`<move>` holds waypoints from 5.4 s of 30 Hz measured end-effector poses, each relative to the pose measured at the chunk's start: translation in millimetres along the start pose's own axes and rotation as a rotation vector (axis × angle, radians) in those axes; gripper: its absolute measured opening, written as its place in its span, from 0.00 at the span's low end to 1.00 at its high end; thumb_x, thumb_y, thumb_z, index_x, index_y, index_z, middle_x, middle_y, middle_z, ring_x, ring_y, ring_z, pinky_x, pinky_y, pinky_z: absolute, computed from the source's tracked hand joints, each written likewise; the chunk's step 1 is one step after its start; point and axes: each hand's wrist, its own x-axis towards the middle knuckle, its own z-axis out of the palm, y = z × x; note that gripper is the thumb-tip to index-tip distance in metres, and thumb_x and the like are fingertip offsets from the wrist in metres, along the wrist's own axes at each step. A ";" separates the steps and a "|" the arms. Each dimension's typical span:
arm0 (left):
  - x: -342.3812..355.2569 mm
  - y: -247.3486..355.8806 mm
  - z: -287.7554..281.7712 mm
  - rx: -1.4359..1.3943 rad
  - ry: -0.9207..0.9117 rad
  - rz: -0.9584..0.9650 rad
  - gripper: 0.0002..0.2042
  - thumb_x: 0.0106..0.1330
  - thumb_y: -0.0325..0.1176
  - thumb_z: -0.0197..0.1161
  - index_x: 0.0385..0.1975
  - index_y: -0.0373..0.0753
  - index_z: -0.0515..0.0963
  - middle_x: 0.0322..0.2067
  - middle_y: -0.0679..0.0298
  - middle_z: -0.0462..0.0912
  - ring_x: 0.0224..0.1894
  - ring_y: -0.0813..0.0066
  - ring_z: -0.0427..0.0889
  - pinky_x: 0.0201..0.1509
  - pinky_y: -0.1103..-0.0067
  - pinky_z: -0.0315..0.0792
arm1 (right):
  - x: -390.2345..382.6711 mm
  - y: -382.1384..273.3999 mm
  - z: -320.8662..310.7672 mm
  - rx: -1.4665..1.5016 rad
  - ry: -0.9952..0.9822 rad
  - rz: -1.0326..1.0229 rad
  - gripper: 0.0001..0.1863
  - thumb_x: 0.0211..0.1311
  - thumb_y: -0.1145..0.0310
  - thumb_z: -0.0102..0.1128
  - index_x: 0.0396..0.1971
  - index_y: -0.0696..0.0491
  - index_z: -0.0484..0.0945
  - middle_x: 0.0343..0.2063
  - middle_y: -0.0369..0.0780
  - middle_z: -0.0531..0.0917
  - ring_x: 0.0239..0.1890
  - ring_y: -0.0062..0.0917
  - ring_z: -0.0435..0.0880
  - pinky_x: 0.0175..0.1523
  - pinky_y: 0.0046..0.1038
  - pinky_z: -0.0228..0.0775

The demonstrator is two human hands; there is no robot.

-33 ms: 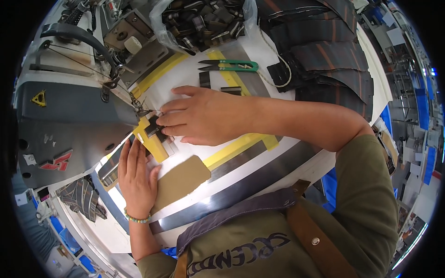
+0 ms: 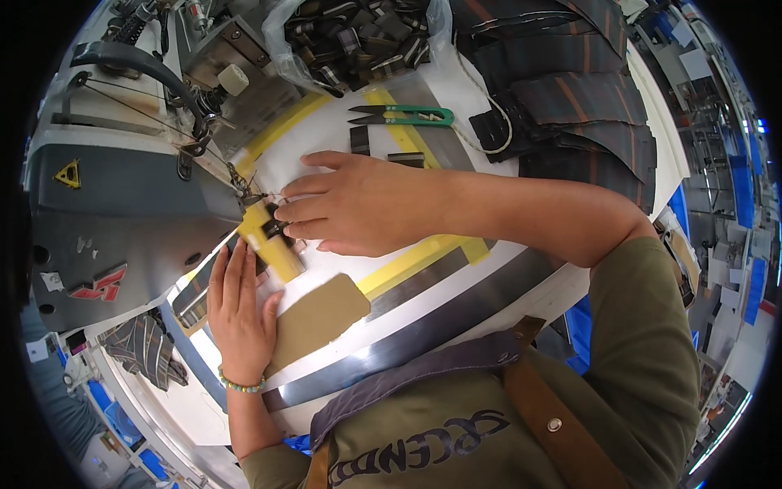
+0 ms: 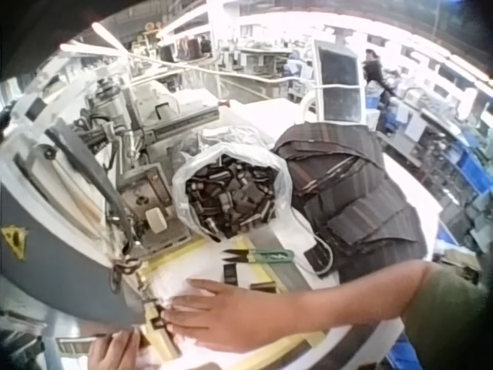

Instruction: The recorder uses an industrial sewing machine to stitch together components for leather or fabric straps.

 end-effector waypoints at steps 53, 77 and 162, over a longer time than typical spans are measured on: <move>-16.0 8.3 -17.3 -0.229 0.424 0.210 0.23 0.64 0.27 0.73 0.61 0.33 0.84 0.63 0.52 0.85 0.60 0.47 0.85 0.64 0.62 0.78 | -28.3 -40.0 -88.0 -0.218 -0.063 0.417 0.17 0.65 0.74 0.66 0.53 0.57 0.86 0.37 0.41 0.86 0.36 0.31 0.89 0.39 0.32 0.83; -18.0 34.5 -12.5 -1.659 -0.462 -0.515 0.12 0.84 0.32 0.60 0.58 0.33 0.83 0.40 0.71 0.84 0.39 0.85 0.79 0.46 0.83 0.75 | -18.9 -72.9 -30.4 -0.020 0.118 -0.293 0.13 0.60 0.70 0.71 0.43 0.58 0.87 0.51 0.43 0.88 0.48 0.31 0.91 0.47 0.29 0.88; 57.3 -22.3 19.8 -0.028 0.201 0.234 0.29 0.69 0.43 0.73 0.68 0.38 0.79 0.62 0.57 0.84 0.59 0.58 0.85 0.59 0.66 0.77 | 14.3 24.1 0.9 -0.158 0.085 0.149 0.27 0.69 0.55 0.70 0.59 0.58 0.82 0.68 0.46 0.76 0.72 0.44 0.73 0.76 0.48 0.66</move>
